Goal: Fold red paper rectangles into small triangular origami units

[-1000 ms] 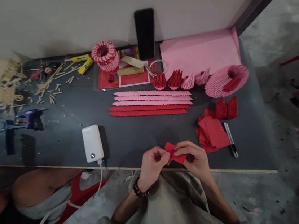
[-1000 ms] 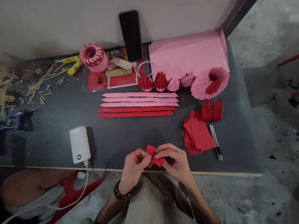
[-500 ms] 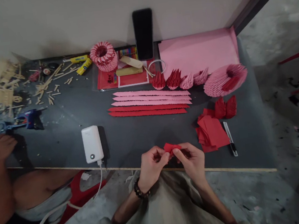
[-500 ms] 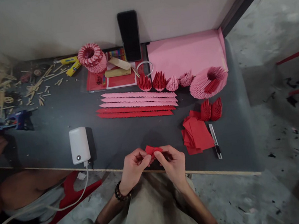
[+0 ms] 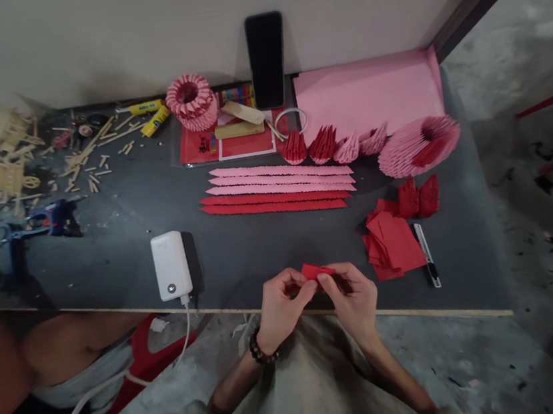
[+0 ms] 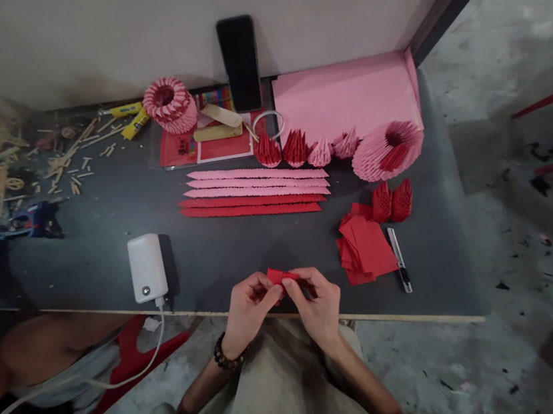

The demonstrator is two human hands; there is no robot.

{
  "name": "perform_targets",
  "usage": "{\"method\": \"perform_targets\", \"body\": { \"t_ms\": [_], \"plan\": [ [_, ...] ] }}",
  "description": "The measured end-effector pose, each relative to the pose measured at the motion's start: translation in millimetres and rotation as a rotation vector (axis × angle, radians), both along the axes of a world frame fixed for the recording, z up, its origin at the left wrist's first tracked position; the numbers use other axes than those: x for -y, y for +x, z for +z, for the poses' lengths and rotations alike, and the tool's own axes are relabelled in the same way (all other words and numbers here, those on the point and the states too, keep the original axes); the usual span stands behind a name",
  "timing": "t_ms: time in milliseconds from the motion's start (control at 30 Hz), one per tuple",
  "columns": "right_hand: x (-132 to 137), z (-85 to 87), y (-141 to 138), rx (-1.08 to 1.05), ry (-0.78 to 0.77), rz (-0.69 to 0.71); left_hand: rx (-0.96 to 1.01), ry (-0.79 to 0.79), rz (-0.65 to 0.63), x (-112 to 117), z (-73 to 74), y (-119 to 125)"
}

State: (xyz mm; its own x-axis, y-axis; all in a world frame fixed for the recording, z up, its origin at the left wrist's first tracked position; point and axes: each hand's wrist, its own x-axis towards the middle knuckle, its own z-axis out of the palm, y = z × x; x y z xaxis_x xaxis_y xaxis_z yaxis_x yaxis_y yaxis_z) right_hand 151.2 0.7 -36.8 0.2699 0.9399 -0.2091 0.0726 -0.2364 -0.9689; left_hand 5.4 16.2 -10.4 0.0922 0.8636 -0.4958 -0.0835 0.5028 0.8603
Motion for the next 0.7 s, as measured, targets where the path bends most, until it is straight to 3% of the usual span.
{"method": "perform_targets", "body": {
  "t_ms": [433, 567, 700],
  "plan": [
    [-0.8, 1.3, -1.5, 0.014, -0.069, -0.056, -0.422, 0.224, -0.237, -2.5, 9.0, -1.5],
    [-2.2, 3.5, -0.7, -0.009, -0.058, -0.036, -0.429, 0.277, -0.246, -1.9, 7.0, 0.1],
    [-2.8, 4.7, -0.7, 0.007, -0.024, 0.091, -0.461, 0.335, -0.181, 1.5, 2.5, 2.5]
  ]
}}
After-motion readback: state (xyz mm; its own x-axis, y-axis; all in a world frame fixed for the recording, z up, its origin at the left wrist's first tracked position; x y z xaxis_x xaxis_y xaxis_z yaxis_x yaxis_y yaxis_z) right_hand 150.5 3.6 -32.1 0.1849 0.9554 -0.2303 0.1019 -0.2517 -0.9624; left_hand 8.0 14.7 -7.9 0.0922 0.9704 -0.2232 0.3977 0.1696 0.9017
